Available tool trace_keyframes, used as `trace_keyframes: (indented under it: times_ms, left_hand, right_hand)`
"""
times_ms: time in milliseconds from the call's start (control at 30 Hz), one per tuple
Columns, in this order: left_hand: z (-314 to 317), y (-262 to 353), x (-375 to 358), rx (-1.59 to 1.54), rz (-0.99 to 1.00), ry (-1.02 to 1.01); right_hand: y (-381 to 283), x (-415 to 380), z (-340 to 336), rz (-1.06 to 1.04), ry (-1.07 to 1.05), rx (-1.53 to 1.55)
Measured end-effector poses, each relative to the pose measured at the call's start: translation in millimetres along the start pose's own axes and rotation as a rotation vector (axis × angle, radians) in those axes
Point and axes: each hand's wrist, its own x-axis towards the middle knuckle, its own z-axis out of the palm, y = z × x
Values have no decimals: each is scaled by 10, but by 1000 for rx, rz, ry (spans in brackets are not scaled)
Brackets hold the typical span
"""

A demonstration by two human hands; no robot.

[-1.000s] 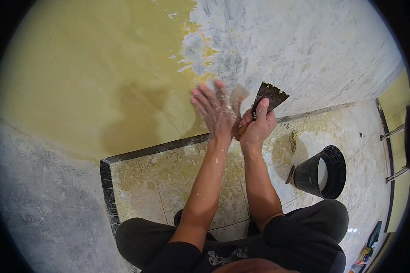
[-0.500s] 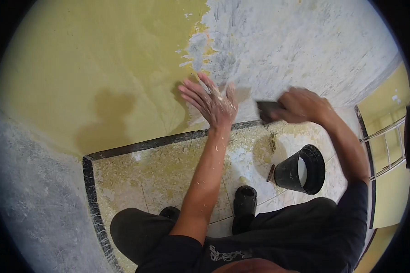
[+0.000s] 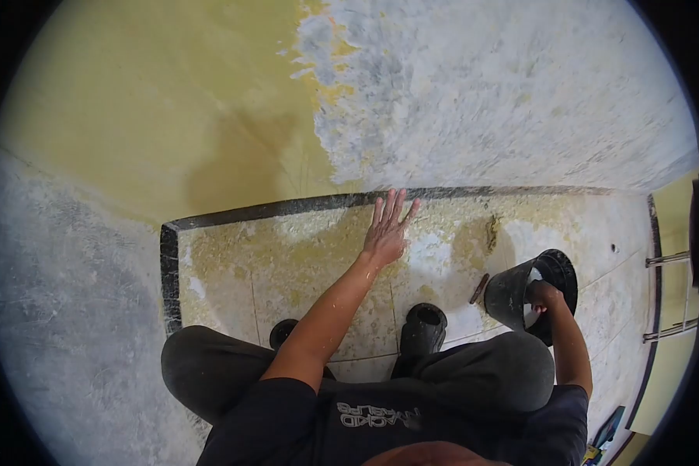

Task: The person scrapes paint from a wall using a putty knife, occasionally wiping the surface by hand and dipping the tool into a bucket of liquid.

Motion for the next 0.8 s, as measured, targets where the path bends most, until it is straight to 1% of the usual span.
trace_keyframes:
  times_ms: [33,67,100,133,167,200,233,267,300,367,400,467,500,567,600,633,700,733,767,800]
  left_hand:
    - [80,10,-98,8,-6,-17]
    - [131,20,-173,-33,-7,38]
    - [177,19,-218,-75,-4,94]
    - [173,28,-232,-66,-7,86]
    - [163,30,-237,-121,4,119]
    - [155,41,-256,-180,14,151]
    - [151,66,-264,-181,9,147]
    - [134,81,-227,-198,-9,230]
    - [93,93,-164,-214,-24,320]
    - [37,115,-55,-169,-31,359]
    - [22,134,-25,-129,-44,375]
    - [-21,179,67,-138,-34,385]
    - [-44,201,122,-144,-26,386]
    - [-70,253,214,-149,4,423]
    - [-73,264,280,-187,32,417]
    - [-61,286,299,-228,56,403]
    - [-105,386,316,-294,57,442]
    - [-93,366,360,-379,97,368]
    - [-73,363,391,-465,129,293]
    - [-42,393,426,-476,167,410]
  right_hand:
    - [5,196,119,-33,8,-15]
    - [-132,29,211,21,237,-216]
    - [-242,-165,259,11,229,-213]
    - [-368,-425,264,-9,350,-129]
    - [-435,-532,272,-29,471,-43]
    - [-375,-446,297,-36,465,-42]
    - [-232,-320,317,-108,467,-248]
    - [-140,-264,312,-177,473,-453]
    - [-83,-350,306,-173,484,-454]
    - [58,-625,279,-130,584,-427]
    - [110,-704,275,-126,594,-431]
    - [209,-857,273,-67,684,-318]
    - [226,-935,272,-57,693,-318]
    - [162,-1169,269,-67,801,-181]
    - [78,-1317,227,-34,817,-127]
    - [78,-1299,249,-28,820,-130]
    - [172,-1261,440,-126,923,-171]
    - [180,-1297,411,-114,938,-176]
    - [189,-1342,366,-70,897,-201]
    - [195,-1395,341,-26,847,-225]
